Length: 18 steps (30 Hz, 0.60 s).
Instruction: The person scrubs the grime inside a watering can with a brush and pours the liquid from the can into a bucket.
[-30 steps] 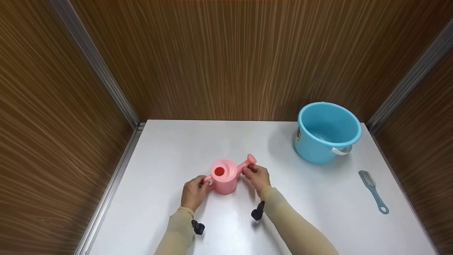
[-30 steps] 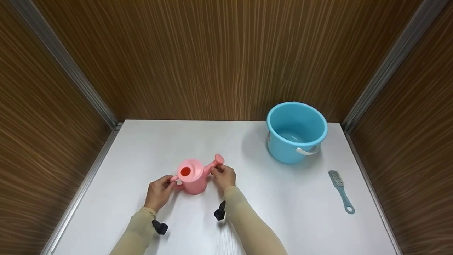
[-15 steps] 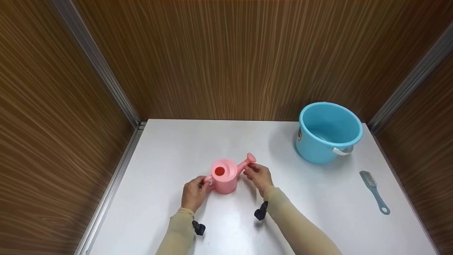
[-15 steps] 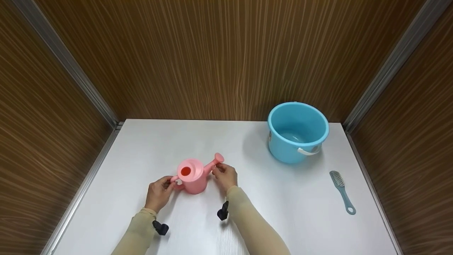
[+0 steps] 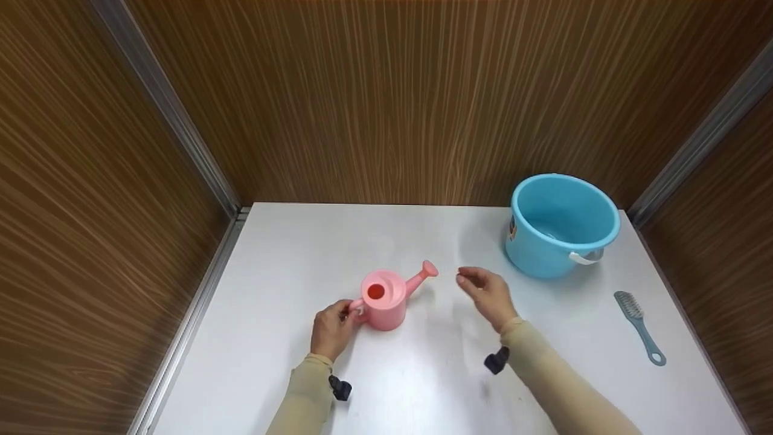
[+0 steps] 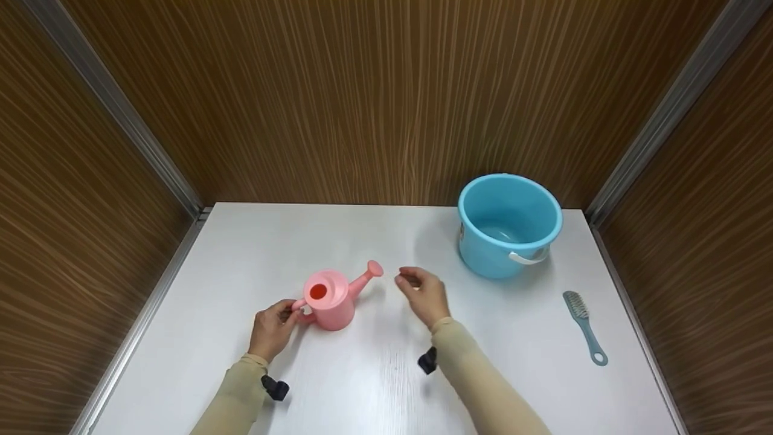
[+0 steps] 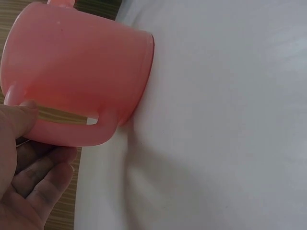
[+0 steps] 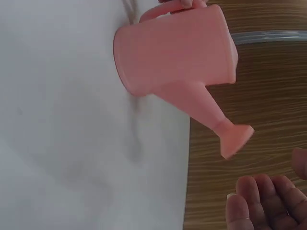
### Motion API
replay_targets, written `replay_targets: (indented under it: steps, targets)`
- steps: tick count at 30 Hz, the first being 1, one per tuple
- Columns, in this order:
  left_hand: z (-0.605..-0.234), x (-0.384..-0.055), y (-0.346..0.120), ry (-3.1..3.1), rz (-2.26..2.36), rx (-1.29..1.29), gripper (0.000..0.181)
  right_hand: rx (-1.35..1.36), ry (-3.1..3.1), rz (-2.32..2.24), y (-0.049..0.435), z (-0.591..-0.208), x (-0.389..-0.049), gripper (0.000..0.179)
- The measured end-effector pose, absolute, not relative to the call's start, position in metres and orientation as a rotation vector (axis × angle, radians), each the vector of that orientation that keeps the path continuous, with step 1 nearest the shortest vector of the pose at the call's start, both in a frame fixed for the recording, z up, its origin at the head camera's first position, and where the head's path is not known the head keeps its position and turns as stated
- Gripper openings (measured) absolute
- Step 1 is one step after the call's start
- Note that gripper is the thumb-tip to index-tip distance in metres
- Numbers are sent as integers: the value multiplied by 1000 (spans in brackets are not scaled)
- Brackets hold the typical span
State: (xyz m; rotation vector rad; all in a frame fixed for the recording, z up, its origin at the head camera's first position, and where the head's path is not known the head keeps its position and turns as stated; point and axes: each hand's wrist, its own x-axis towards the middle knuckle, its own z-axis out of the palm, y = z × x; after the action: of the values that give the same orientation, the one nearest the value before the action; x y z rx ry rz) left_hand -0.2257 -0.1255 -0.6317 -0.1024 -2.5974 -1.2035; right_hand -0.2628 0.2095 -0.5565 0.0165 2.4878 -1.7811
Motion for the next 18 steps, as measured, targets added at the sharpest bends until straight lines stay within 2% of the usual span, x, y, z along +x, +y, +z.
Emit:
replay_targets:
  steps: [8, 12, 18]
  targets:
    - [-633, -226, -126, -2586, -1177, -131, 13, -130, 2895, -1634, 276, -515, -267, 41]
    - [-633, -226, -127, -2593, -1180, -134, 13, -100, 3033, -1549, 310, -496, -267, 44]
    - [-633, -225, -127, -2590, -1196, -125, 12, 48, 3197, -1314, 359, -476, -266, 57]
